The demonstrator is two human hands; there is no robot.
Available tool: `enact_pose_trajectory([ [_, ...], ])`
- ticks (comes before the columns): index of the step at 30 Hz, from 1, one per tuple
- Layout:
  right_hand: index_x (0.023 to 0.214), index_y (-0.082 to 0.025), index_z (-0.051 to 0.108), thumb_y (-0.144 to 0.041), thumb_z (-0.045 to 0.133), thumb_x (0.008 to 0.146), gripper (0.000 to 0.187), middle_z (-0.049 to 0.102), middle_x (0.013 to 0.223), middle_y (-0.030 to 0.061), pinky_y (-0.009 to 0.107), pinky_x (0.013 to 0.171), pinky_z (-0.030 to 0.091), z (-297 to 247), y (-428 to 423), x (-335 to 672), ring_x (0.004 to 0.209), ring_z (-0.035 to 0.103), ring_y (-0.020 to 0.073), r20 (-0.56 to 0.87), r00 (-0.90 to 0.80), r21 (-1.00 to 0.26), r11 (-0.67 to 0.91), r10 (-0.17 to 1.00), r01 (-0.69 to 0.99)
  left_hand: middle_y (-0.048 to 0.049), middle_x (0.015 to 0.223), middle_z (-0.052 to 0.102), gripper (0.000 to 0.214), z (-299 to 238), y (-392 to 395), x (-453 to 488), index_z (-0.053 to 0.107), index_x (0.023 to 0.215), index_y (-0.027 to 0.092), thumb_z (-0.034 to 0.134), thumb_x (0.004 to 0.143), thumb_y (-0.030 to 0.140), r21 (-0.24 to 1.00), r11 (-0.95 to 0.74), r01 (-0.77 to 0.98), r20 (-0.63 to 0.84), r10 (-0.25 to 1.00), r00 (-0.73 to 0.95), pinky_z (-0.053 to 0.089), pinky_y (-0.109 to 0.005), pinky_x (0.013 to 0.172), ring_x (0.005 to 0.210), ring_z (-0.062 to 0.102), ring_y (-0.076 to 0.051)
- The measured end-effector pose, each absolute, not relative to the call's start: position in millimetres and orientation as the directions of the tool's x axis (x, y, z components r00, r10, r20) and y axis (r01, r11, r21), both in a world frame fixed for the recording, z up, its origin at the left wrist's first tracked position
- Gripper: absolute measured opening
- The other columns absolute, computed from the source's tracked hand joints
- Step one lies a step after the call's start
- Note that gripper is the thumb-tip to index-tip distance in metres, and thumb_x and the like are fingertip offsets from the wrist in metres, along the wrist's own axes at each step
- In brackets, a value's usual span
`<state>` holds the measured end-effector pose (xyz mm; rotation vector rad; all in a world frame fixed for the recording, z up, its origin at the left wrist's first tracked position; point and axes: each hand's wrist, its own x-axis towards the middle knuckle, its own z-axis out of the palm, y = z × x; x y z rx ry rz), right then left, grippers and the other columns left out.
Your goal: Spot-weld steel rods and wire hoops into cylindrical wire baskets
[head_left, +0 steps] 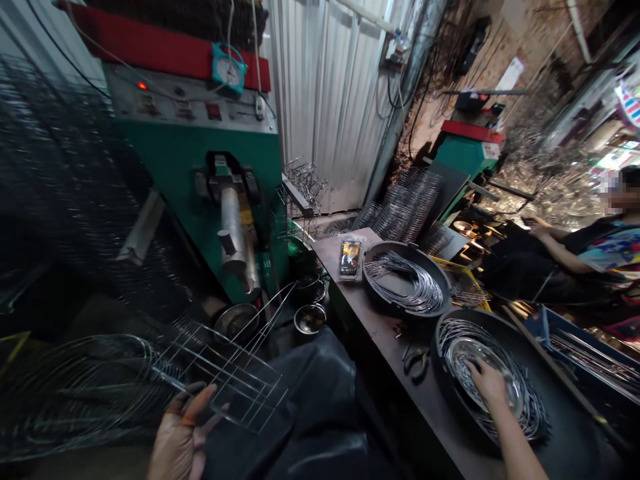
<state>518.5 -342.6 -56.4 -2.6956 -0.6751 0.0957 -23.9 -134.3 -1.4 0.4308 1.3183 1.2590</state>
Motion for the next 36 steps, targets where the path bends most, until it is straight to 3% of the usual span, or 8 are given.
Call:
enact_pose_trajectory([
  [4,0.079,-0.019,0.067,-0.044,0.052,0.069,0.031,0.069,0.084,0.0087,0.034,0.076,0.045,-23,-261,440,0.081,0.061,0.024,0.106,0.654,-0.679,-0.425,0.749,0.598,0.0033,0.086,0.052,0.034,-10,-134,-23,0.058,0.069,0.023,0.076,0.041,0.02,0.832,0.336,-0.441,-0.465,0.856,-0.227,0.052,-0.03,0.063,0.091,0.05,-0.018],
  [8,0.071,-0.017,0.065,-0.039,0.058,0.069,0.023,0.065,0.071,0.0032,0.027,0.067,0.043,-7,-162,332,0.069,0.057,0.0167,0.017,0.305,-0.853,-0.146,0.952,0.501,0.0029,0.092,0.052,0.04,-20,-142,-22,0.058,0.074,0.024,0.077,0.04,0.018,0.842,0.281,-0.46,-0.409,0.889,-0.205,0.052,-0.029,0.064,0.091,0.05,-0.018],
  [12,0.064,-0.016,0.061,-0.036,0.06,0.068,0.021,0.058,0.06,-0.0009,0.023,0.057,0.039,-9,-95,242,0.059,0.051,0.0119,-0.028,0.062,-0.956,-0.045,0.998,0.288,0.0011,0.096,0.051,0.038,-27,-153,-23,0.059,0.081,0.024,0.077,0.048,0.029,0.83,0.232,-0.508,-0.379,0.902,-0.207,0.051,-0.028,0.063,0.09,0.05,-0.017],
  [15,0.063,-0.016,0.058,-0.039,0.059,0.069,0.024,0.051,0.054,-0.0033,0.021,0.051,0.034,-8,-71,203,0.052,0.044,0.0087,-0.058,-0.039,-0.987,-0.052,0.998,0.149,0.0008,0.095,0.051,0.036,-27,-158,-25,0.059,0.082,0.023,0.076,0.053,0.034,0.82,0.223,-0.527,-0.387,0.895,-0.223,0.05,-0.028,0.064,0.089,0.05,-0.017],
  [25,0.062,-0.017,0.052,-0.045,0.061,0.068,0.03,0.046,0.049,-0.006,0.02,0.044,0.027,0,-55,171,0.043,0.037,0.0058,-0.122,0.02,-0.981,-0.117,0.992,-0.156,0.0024,0.093,0.051,0.032,-29,-155,-23,0.057,0.083,0.023,0.074,0.058,0.034,0.791,0.231,-0.566,-0.399,0.896,-0.192,0.048,-0.03,0.071,0.088,0.052,-0.015],
  [36,0.062,-0.017,0.053,-0.043,0.061,0.07,0.028,0.047,0.053,-0.0047,0.021,0.047,0.032,-10,-42,155,0.047,0.04,0.0067,-0.046,0.101,-0.971,-0.021,0.994,-0.237,0.0006,0.097,0.054,0.037,-39,-143,-25,0.058,0.086,0.024,0.075,0.055,0.033,0.791,0.238,-0.564,-0.414,0.886,-0.207,0.048,-0.032,0.075,0.096,0.052,-0.019],
])
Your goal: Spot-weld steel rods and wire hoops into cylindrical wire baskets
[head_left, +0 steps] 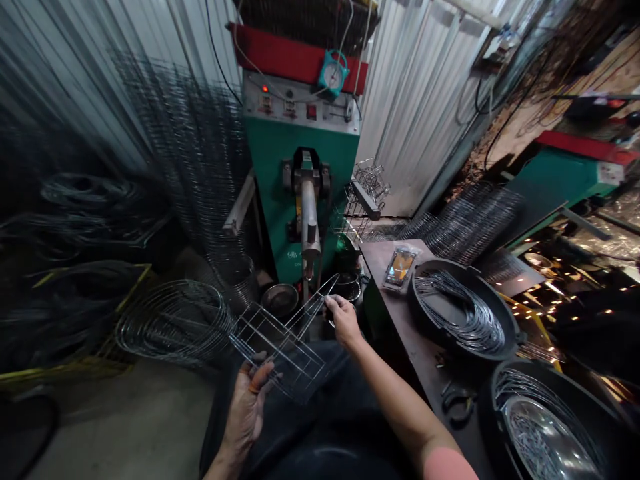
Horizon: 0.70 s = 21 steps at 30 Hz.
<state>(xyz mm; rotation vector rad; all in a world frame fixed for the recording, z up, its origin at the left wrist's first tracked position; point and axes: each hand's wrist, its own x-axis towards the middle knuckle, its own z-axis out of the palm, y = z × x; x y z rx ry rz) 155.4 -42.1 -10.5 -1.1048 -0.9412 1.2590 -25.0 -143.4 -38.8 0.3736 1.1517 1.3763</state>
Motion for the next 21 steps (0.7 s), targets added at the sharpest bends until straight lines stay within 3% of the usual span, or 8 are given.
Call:
enact_pose_trajectory([
  [21,0.064,-0.017,0.054,-0.04,0.064,0.065,0.025,0.049,0.052,-0.005,0.02,0.045,0.033,-18,1,147,0.046,0.041,0.0063,-0.101,0.038,-0.944,-0.084,0.994,-0.318,0.0006,0.096,0.054,0.037,-45,-112,-34,0.057,0.083,0.024,0.073,0.051,0.03,0.81,0.206,-0.55,-0.396,0.883,-0.253,0.05,-0.035,0.069,0.097,0.053,-0.022],
])
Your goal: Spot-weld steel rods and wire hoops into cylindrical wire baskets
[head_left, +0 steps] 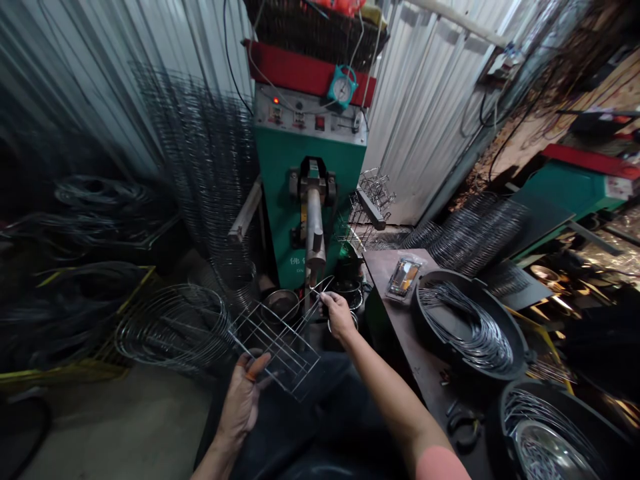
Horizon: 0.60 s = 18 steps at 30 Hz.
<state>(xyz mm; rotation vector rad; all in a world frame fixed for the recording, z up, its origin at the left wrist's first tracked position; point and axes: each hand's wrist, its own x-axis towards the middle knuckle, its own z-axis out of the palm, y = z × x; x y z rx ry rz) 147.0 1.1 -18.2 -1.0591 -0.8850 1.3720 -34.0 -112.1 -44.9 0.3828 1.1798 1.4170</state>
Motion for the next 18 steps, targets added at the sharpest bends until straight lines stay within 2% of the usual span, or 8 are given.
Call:
enact_pose_trajectory([
  [3,0.064,-0.017,0.054,-0.04,0.065,0.063,0.026,0.05,0.052,-0.0051,0.02,0.044,0.033,-21,8,147,0.045,0.042,0.0064,-0.126,0.049,-0.94,-0.103,0.991,-0.327,-0.0005,0.095,0.056,0.04,-41,-108,-35,0.055,0.087,0.025,0.073,0.051,0.032,0.791,0.232,-0.566,-0.423,0.876,-0.231,0.05,-0.033,0.064,0.099,0.052,-0.023],
  [7,0.062,-0.017,0.053,-0.041,0.067,0.061,0.028,0.049,0.05,-0.0051,0.021,0.042,0.031,-20,14,145,0.043,0.041,0.0062,-0.173,0.055,-0.928,-0.144,0.983,-0.343,-0.0009,0.089,0.058,0.041,-27,-107,-33,0.053,0.087,0.023,0.074,0.053,0.03,0.778,0.283,-0.561,-0.467,0.857,-0.217,0.049,-0.03,0.059,0.091,0.055,-0.021],
  [11,0.063,-0.018,0.054,-0.043,0.069,0.06,0.029,0.051,0.052,-0.005,0.021,0.045,0.034,-16,10,151,0.046,0.043,0.0066,-0.184,0.028,-0.93,-0.164,0.983,-0.329,0.001,0.086,0.059,0.042,-20,-108,-29,0.052,0.085,0.023,0.076,0.051,0.028,0.771,0.271,-0.576,-0.477,0.846,-0.24,0.05,-0.032,0.061,0.086,0.057,-0.02],
  [13,0.07,-0.017,0.058,-0.044,0.069,0.06,0.031,0.056,0.058,-0.0036,0.021,0.049,0.037,-15,-4,158,0.051,0.048,0.0076,-0.184,-0.048,-0.939,-0.19,0.982,-0.287,0.0013,0.086,0.059,0.041,-21,-109,-27,0.052,0.084,0.023,0.075,0.051,0.029,0.773,0.245,-0.585,-0.464,0.848,-0.258,0.05,-0.033,0.063,0.087,0.057,-0.02],
  [16,0.086,-0.018,0.063,-0.044,0.068,0.065,0.034,0.062,0.068,-0.0016,0.021,0.057,0.04,-17,-39,171,0.06,0.053,0.0088,-0.203,-0.269,-0.953,-0.253,0.942,-0.165,0.0006,0.085,0.061,0.04,-27,-112,-24,0.052,0.085,0.024,0.074,0.052,0.03,0.781,0.218,-0.586,-0.444,0.853,-0.274,0.049,-0.031,0.063,0.091,0.057,-0.022],
  [18,0.083,-0.018,0.064,-0.044,0.066,0.068,0.03,0.061,0.065,-0.0025,0.021,0.058,0.039,-21,-62,174,0.059,0.053,0.0088,-0.208,-0.372,-0.968,-0.245,0.905,-0.053,0.0004,0.085,0.06,0.041,-31,-113,-21,0.052,0.085,0.024,0.074,0.051,0.03,0.786,0.194,-0.587,-0.426,0.858,-0.288,0.049,-0.031,0.063,0.093,0.057,-0.023],
])
